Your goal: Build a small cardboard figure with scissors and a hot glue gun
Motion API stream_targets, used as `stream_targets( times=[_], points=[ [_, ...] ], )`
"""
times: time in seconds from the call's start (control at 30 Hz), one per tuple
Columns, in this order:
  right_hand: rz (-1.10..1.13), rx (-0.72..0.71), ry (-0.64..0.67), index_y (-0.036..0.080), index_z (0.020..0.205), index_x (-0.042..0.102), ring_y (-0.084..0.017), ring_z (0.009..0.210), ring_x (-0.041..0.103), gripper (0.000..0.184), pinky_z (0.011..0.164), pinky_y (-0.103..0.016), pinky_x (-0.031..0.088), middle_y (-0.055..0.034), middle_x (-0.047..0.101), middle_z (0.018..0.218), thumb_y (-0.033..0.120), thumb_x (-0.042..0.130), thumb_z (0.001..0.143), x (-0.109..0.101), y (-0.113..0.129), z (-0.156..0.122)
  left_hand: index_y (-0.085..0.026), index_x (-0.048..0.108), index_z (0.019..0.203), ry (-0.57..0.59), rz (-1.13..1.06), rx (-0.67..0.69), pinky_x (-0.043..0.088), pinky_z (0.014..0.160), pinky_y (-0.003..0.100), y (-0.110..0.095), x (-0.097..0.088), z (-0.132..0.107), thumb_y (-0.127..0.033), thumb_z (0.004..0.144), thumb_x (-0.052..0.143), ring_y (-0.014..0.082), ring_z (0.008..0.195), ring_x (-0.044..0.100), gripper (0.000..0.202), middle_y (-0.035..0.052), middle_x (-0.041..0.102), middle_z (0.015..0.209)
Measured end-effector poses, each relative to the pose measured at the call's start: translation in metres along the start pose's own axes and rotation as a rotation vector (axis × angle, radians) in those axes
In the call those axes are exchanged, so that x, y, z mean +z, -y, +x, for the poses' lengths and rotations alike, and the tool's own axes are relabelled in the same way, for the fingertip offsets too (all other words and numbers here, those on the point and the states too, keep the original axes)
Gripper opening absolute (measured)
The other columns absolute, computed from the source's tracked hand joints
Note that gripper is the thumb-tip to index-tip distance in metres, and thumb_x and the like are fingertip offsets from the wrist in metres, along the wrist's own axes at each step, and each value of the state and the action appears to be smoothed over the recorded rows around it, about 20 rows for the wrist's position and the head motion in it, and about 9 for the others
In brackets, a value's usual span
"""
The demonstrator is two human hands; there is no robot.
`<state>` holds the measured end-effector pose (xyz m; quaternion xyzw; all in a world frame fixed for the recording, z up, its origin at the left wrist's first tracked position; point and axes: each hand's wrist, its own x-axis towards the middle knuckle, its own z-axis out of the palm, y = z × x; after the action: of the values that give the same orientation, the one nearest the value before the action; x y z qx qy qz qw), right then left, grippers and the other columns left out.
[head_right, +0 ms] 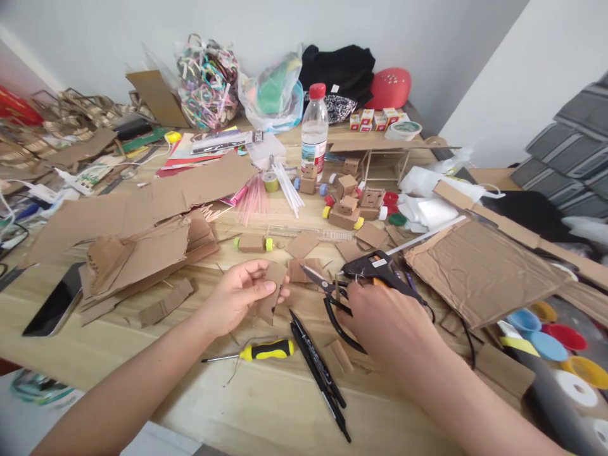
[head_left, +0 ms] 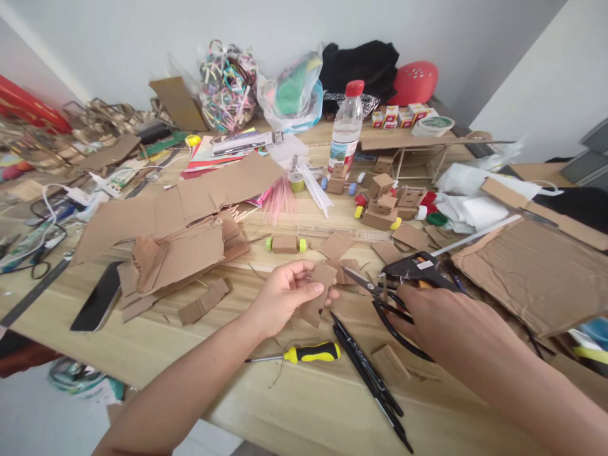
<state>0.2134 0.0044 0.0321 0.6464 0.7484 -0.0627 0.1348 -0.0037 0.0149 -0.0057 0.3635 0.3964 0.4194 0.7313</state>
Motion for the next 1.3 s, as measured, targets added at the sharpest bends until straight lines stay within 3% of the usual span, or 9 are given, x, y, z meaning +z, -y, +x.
stream_targets(
  times=[0.1, 0.23, 0.37, 0.47, 0.63, 0.87, 1.03, 1.13, 1.3],
  points=[
    [-0.027, -0.057, 0.078, 0.020, 0.079, 0.067, -0.030, 0.074, 0.079, 0.014, 0.060, -0.031, 0.054, -0.0121, 0.077, 0.076, 0.023, 0.068, 0.094, 0.001, 0.006, -0.004, -0.015, 0.075, 0.087, -0.052, -0.028, -0.004, 0.060, 0.072, 0.029, 0.001, 0.000, 0.001, -0.038, 0.053, 0.102, 0.0179, 0.071, 0.075, 0.049, 0.0063, 0.080, 0.080],
    [0.015, -0.223, -0.058, 0.021, 0.081, 0.066, -0.029, 0.064, 0.076, 0.011, 0.054, -0.032, 0.050, -0.0102, 0.074, 0.070, 0.014, 0.064, 0.089, 0.010, 0.002, -0.006, -0.017, 0.073, 0.081, -0.131, -0.066, 0.012, 0.060, 0.070, 0.030, -0.004, 0.004, 0.000, -0.034, 0.047, 0.102, 0.0199, 0.071, 0.076, 0.048, 0.0028, 0.078, 0.075],
    [0.365, -0.373, -0.245, 0.023, 0.092, 0.068, -0.025, 0.068, 0.075, 0.019, 0.058, -0.032, 0.051, -0.0090, 0.079, 0.084, 0.021, 0.050, 0.098, 0.018, 0.006, -0.007, -0.018, 0.070, 0.069, -0.187, -0.111, 0.044, 0.057, 0.065, 0.024, -0.008, 0.013, -0.003, -0.031, 0.041, 0.103, 0.0130, 0.061, 0.068, 0.045, -0.0033, 0.071, 0.062],
    [0.676, -0.445, -0.203, 0.024, 0.091, 0.064, -0.022, 0.069, 0.074, 0.013, 0.062, -0.030, 0.052, -0.0061, 0.080, 0.084, 0.025, 0.052, 0.096, 0.023, 0.024, -0.006, -0.018, 0.067, 0.064, -0.219, -0.106, 0.068, 0.053, 0.061, 0.022, -0.006, 0.020, -0.006, -0.033, 0.040, 0.103, 0.0093, 0.055, 0.061, 0.046, -0.0052, 0.067, 0.058],
    [0.969, -0.371, -0.069, 0.027, 0.064, 0.041, -0.014, 0.047, 0.054, 0.035, 0.052, -0.027, 0.042, 0.0021, 0.061, 0.055, 0.024, 0.042, 0.098, 0.031, 0.047, -0.003, -0.019, 0.058, 0.058, -0.328, -0.071, 0.152, 0.046, 0.056, 0.019, 0.001, 0.023, -0.005, -0.037, 0.038, 0.103, 0.0059, 0.052, 0.053, 0.052, -0.0078, 0.061, 0.052],
    [1.033, -0.320, -0.078, 0.027, 0.057, 0.035, -0.012, 0.044, 0.040, 0.041, 0.049, -0.026, 0.032, 0.0064, 0.042, 0.045, 0.037, 0.043, 0.096, 0.025, 0.041, 0.000, -0.020, 0.056, 0.064, -0.362, 0.003, 0.264, 0.051, 0.058, 0.022, 0.007, 0.023, -0.006, -0.040, 0.048, 0.099, 0.0093, 0.053, 0.058, 0.050, -0.0071, 0.061, 0.055],
    [1.098, -0.304, -0.110, 0.026, 0.063, 0.043, -0.012, 0.046, 0.039, 0.034, 0.046, -0.026, 0.030, 0.0058, 0.048, 0.049, 0.046, 0.051, 0.090, 0.017, 0.023, 0.002, -0.021, 0.053, 0.065, -0.401, -0.015, 0.282, 0.054, 0.060, 0.022, 0.001, 0.018, -0.003, -0.034, 0.048, 0.097, 0.0090, 0.055, 0.058, 0.049, -0.0075, 0.061, 0.058],
    [1.117, -0.250, -0.204, 0.027, 0.062, 0.039, -0.012, 0.046, 0.036, 0.044, 0.046, -0.026, 0.029, 0.0059, 0.043, 0.049, 0.057, 0.050, 0.092, 0.011, 0.010, 0.002, -0.020, 0.056, 0.067, -0.300, 0.062, 0.224, 0.051, 0.060, 0.021, -0.003, 0.013, -0.002, -0.026, 0.046, 0.095, 0.0086, 0.057, 0.056, 0.045, -0.0071, 0.061, 0.062],
    [0.958, -0.329, -0.287, 0.026, 0.060, 0.035, -0.013, 0.052, 0.035, 0.052, 0.050, -0.027, 0.031, 0.0048, 0.037, 0.053, 0.061, 0.040, 0.099, 0.007, 0.007, 0.006, -0.019, 0.065, 0.074, 0.142, 0.424, 0.005, 0.043, 0.059, 0.022, -0.001, 0.013, -0.010, -0.030, 0.060, 0.091, 0.0109, 0.061, 0.053, 0.031, -0.0028, 0.062, 0.066]
  ],
)
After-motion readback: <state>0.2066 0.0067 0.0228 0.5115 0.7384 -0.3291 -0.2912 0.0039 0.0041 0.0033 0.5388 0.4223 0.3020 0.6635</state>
